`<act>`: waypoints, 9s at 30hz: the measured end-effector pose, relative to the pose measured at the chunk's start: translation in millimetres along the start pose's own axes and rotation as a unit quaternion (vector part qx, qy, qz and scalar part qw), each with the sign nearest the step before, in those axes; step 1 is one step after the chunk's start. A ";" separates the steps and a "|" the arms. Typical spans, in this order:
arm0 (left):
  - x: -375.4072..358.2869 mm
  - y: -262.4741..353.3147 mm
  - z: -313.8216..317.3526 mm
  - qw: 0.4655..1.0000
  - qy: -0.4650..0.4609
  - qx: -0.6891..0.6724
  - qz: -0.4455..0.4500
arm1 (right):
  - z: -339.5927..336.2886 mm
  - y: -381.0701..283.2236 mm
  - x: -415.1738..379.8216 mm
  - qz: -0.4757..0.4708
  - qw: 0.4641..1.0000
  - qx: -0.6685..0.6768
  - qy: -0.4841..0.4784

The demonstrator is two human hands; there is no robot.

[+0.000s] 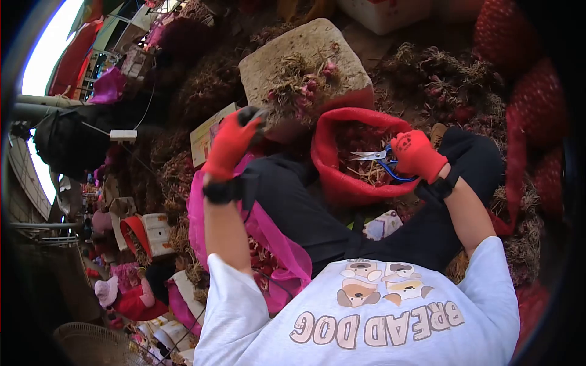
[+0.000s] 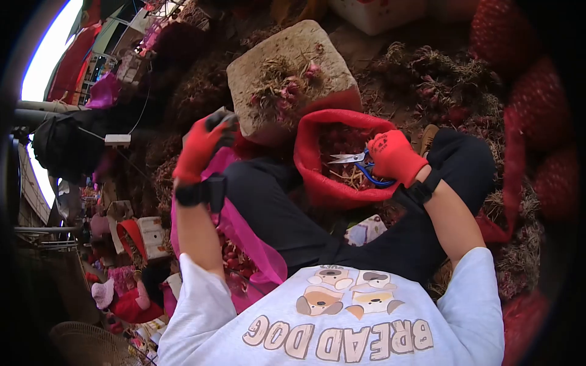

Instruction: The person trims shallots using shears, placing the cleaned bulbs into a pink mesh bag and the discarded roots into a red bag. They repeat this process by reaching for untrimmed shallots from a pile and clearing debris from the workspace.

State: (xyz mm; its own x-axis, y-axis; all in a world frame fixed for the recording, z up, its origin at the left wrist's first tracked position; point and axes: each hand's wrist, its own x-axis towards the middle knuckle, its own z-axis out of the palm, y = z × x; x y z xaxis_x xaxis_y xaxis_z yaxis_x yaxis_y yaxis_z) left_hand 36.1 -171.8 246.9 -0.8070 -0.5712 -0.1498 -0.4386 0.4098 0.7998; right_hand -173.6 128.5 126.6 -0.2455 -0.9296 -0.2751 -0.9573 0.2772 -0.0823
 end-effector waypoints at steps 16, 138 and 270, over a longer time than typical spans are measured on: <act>259.4 -52.7 231.6 0.897 0.083 0.429 -0.065 | 14.0 36.7 -1.3 0.065 0.990 0.113 -0.057; -21.2 -80.2 249.5 0.967 0.015 -0.176 0.182 | 62.3 -61.3 -54.3 0.200 0.933 0.276 0.115; -19.0 -127.4 263.8 0.956 -0.081 -0.276 0.066 | 89.3 -36.3 -55.0 0.182 0.931 0.296 0.117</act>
State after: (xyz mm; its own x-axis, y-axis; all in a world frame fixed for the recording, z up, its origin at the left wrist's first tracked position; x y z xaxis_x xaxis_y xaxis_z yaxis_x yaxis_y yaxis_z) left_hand 3.0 -25.6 -5.5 -0.9111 -0.4044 -0.0796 -0.0904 0.0076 0.9959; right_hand -111.7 191.3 59.1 -0.6290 -0.7567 -0.1782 -0.5699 0.6047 -0.5563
